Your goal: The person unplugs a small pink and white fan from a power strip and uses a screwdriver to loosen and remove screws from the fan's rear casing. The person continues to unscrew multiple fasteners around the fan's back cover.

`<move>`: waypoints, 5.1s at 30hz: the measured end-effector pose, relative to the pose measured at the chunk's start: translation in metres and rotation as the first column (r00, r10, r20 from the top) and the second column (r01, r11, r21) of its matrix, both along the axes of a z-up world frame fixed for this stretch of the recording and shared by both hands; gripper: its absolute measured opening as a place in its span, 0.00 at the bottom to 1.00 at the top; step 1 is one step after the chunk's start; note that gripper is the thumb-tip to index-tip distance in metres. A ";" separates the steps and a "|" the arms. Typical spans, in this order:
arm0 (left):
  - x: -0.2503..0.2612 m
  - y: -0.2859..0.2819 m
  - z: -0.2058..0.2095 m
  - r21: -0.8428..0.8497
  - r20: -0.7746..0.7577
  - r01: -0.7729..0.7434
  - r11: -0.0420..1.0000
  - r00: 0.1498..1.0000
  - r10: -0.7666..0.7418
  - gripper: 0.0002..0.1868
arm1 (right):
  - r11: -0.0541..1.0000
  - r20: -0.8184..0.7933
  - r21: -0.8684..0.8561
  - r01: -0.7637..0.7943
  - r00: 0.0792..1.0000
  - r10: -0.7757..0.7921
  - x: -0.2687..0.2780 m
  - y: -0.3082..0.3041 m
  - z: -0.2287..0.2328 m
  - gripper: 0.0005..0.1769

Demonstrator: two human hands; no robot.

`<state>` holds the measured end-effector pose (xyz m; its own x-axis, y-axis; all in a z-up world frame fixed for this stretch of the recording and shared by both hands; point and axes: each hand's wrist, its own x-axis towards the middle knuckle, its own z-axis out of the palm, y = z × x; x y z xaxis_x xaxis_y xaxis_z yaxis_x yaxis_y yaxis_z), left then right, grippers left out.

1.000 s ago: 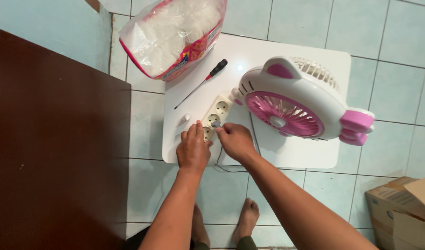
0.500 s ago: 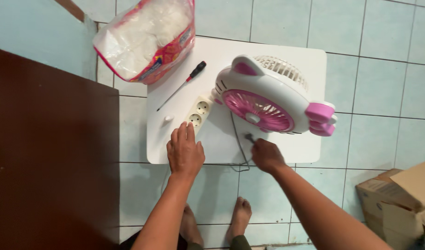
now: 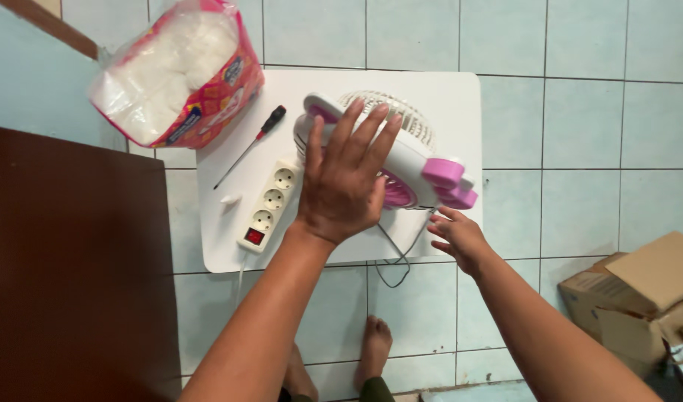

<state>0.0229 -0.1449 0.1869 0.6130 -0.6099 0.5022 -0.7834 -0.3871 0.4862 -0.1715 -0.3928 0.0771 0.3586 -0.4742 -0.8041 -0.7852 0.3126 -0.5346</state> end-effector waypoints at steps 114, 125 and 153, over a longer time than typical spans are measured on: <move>0.148 -0.049 0.010 0.210 -0.552 0.412 0.887 0.798 -0.240 0.27 | 0.858 -0.060 -0.392 -0.333 0.940 0.337 0.075 0.036 0.048 0.45; 0.157 -0.072 0.099 0.222 -0.137 0.512 0.830 0.859 -0.493 0.21 | 0.348 -0.326 -0.608 -0.714 0.624 0.711 0.055 0.048 0.019 0.15; 0.071 -0.098 0.051 0.408 -0.233 0.517 0.752 0.856 -0.461 0.38 | 0.691 -0.341 -0.175 -0.702 0.701 0.626 -0.027 0.059 -0.004 0.22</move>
<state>0.0941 -0.2427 0.2376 0.2033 -0.9778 0.0510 -0.8768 -0.1586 0.4539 -0.1984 -0.3339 0.0734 0.4828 -0.3941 -0.7820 -0.8374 -0.4690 -0.2806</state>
